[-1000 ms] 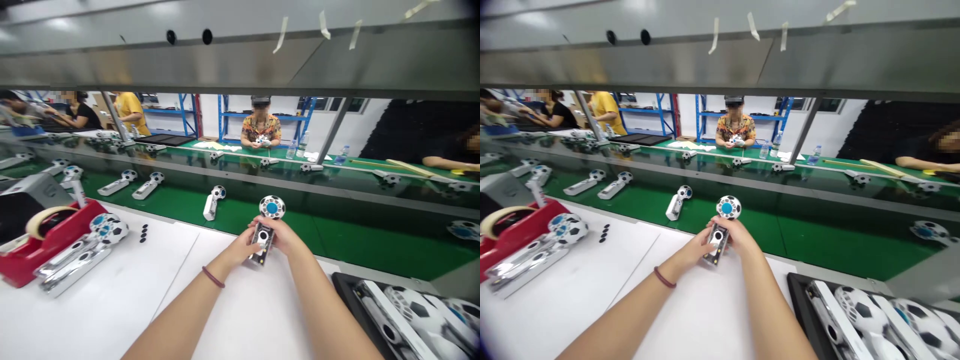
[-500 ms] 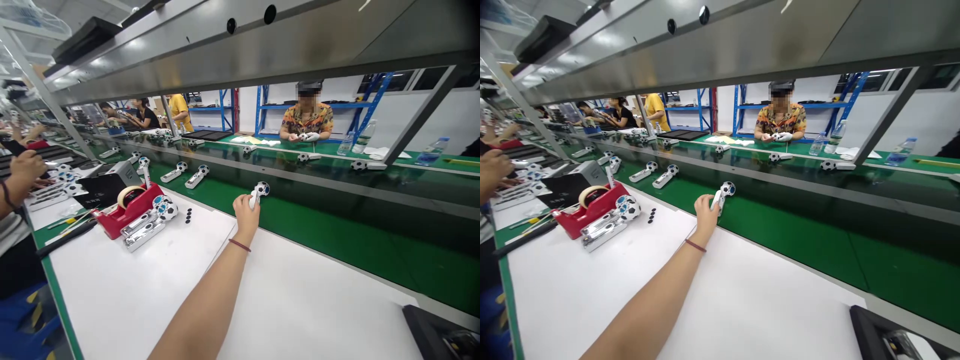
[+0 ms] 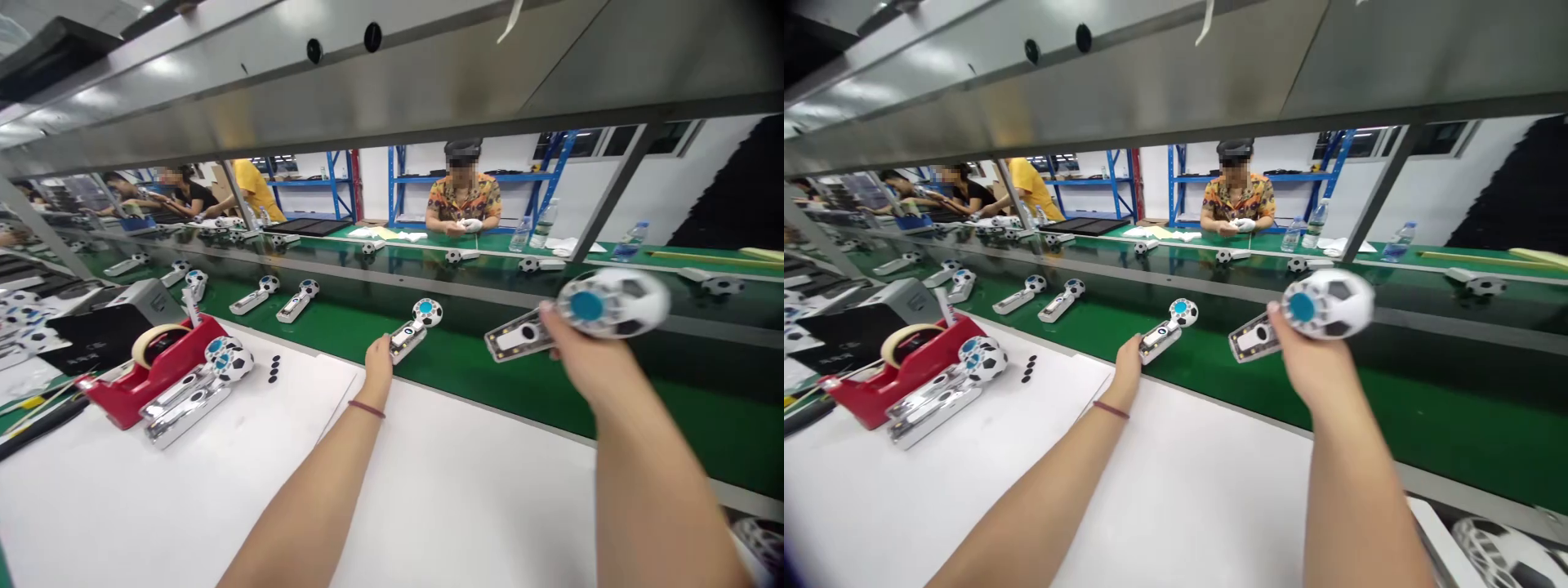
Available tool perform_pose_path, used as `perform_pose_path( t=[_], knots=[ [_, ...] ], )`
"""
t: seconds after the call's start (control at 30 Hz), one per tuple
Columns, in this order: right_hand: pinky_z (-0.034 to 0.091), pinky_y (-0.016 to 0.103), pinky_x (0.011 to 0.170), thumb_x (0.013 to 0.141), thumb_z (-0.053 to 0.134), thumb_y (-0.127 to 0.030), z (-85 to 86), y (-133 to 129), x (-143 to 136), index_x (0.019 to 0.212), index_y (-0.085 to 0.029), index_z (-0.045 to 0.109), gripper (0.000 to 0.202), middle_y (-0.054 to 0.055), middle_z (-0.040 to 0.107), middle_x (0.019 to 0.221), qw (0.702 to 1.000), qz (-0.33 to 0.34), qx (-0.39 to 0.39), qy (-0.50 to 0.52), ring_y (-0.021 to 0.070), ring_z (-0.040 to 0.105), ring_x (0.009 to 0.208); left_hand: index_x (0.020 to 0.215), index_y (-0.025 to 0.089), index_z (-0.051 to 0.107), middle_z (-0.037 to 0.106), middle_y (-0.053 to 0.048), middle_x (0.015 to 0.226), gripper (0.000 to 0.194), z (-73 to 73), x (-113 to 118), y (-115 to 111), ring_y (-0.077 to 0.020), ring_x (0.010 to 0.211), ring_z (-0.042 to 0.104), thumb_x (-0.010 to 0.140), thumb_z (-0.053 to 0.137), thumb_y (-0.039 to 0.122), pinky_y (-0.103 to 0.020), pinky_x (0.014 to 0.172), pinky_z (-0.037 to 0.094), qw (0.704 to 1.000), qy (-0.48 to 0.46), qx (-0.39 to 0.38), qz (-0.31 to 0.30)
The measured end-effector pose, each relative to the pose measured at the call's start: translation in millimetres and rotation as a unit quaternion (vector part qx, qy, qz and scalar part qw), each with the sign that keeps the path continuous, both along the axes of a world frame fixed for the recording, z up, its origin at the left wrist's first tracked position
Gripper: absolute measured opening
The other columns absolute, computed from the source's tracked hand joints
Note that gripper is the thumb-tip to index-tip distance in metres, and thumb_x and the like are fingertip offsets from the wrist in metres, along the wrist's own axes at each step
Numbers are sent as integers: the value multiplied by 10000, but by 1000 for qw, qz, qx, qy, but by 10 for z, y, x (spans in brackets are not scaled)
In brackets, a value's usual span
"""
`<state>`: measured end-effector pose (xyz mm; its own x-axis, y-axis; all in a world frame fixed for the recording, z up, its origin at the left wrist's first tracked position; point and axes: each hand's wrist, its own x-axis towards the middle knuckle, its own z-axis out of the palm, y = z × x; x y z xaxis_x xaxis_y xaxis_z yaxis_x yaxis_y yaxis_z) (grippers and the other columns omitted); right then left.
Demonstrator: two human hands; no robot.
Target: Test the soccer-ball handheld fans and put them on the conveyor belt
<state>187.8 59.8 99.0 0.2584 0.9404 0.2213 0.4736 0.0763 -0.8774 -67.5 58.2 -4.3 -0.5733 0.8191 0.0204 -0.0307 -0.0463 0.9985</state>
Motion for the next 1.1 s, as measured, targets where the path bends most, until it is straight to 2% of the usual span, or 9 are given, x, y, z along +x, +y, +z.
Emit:
perform_pose_path(
  t=[0.07,0.13,0.2,0.27,0.4,0.5,0.57,0.8,1.1],
  knots=[
    [430,487,768,626,648,-585,-150,119,-75,1040,-165,624,590,164,612,935,998,-29,-52,1,355,576,892,821,134,570,639,-93,872,343,-8,169,-84,-215,835,603,841,319,367,-335,745,467,998,-55,22,-28],
    [420,498,810,579,701,-499,-287,211,-97,1244,-160,490,776,204,531,1121,996,-74,-49,-10,368,556,955,911,123,573,642,-99,930,358,-16,360,-182,-205,837,613,839,356,399,-344,746,488,986,-135,54,-82],
    [408,479,871,615,680,-427,-361,252,-77,1373,-181,312,878,223,380,1291,994,-105,-19,-10,343,539,1022,954,121,586,631,-100,979,353,-11,527,-280,-208,866,606,795,487,421,-350,755,499,963,-210,86,-143],
    [411,443,899,673,629,-403,-365,251,-72,1389,-221,270,822,197,298,1356,995,-99,22,15,301,534,1056,999,127,598,617,-96,1001,380,7,649,-362,-207,879,590,745,597,410,-341,742,504,943,-248,99,-200],
    [501,361,759,673,640,-459,-314,199,-244,1371,-328,242,814,115,392,1312,979,28,-2,202,244,563,1012,1151,160,548,607,-91,1021,487,48,804,-477,-187,856,583,716,671,342,-311,731,492,912,-258,82,-308],
    [518,295,576,636,681,-476,-322,144,-460,1316,-346,279,800,60,559,1116,916,156,-56,366,201,626,786,1200,186,517,591,-84,1058,546,52,898,-544,-163,834,571,697,702,287,-292,733,477,885,-262,73,-378],
    [490,248,480,601,721,-444,-336,102,-570,1215,-302,387,713,22,613,941,895,177,-32,408,174,621,643,1224,202,495,579,-83,1084,588,47,945,-580,-162,837,563,684,715,276,-296,737,472,873,-263,64,-406],
    [461,200,414,634,691,-442,-336,32,-647,1020,-240,486,482,-35,590,671,878,136,0,458,132,586,503,1259,256,398,551,-92,1137,752,52,959,-614,-235,922,575,604,766,287,-362,738,475,867,-272,25,-417],
    [487,213,469,629,700,-464,-495,-1,-820,1038,-240,481,515,-21,620,806,914,179,-7,364,131,612,552,1177,183,462,593,-82,1035,641,-7,950,-541,-212,837,593,640,740,396,-343,753,461,896,-231,54,-374]
  ],
)
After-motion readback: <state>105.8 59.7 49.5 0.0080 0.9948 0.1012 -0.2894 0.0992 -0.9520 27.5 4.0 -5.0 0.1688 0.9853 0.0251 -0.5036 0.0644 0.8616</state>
